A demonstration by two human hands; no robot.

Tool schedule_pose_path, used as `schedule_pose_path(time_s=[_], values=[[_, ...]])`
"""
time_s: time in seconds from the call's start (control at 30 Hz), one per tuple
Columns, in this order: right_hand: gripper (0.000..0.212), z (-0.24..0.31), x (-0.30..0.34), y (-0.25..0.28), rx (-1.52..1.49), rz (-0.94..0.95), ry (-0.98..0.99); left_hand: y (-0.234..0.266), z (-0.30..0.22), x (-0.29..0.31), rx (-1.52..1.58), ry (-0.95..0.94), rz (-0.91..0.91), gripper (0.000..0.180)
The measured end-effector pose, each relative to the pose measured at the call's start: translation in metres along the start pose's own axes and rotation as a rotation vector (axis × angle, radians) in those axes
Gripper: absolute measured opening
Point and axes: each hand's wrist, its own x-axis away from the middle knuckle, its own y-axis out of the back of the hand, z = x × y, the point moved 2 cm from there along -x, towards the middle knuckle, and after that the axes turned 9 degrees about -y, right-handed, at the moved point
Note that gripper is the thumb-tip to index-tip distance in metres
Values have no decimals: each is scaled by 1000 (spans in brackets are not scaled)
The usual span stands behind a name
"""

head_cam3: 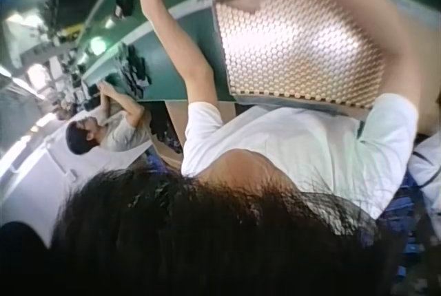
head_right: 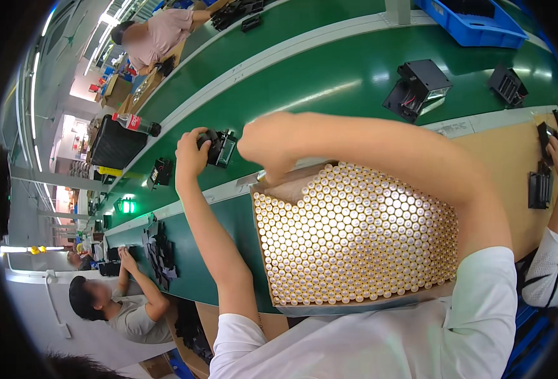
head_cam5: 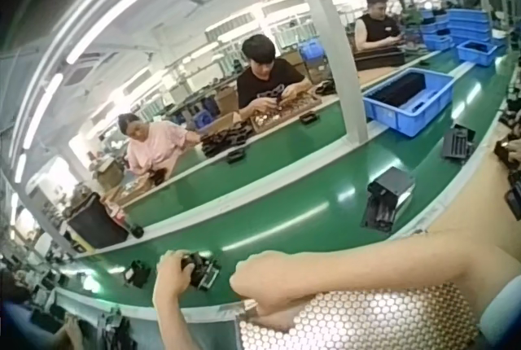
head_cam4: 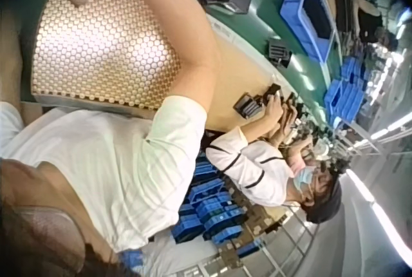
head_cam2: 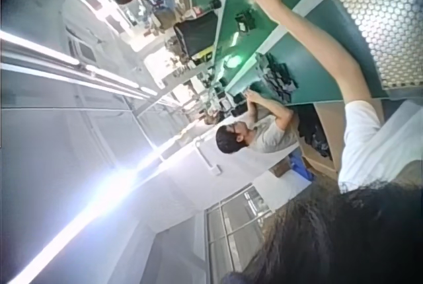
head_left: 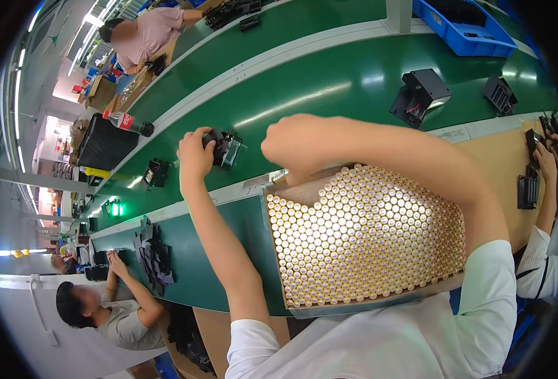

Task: Assembling small metal components into black plastic housing units on a factory line.

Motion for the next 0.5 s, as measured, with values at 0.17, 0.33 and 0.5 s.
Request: schedule_pose_path(time_s=[0.17, 0.33, 0.5], values=[[12, -33, -20, 9, -274, 93, -69, 18, 7, 2, 330, 146, -103, 37], [9, -48, -49, 4, -773, -32, -95, 16, -10, -2, 858, 304, -51, 34], [10, -52, -73, 6, -903, -300, -204, 4, -39, -7, 1335, 275, -87, 33]])
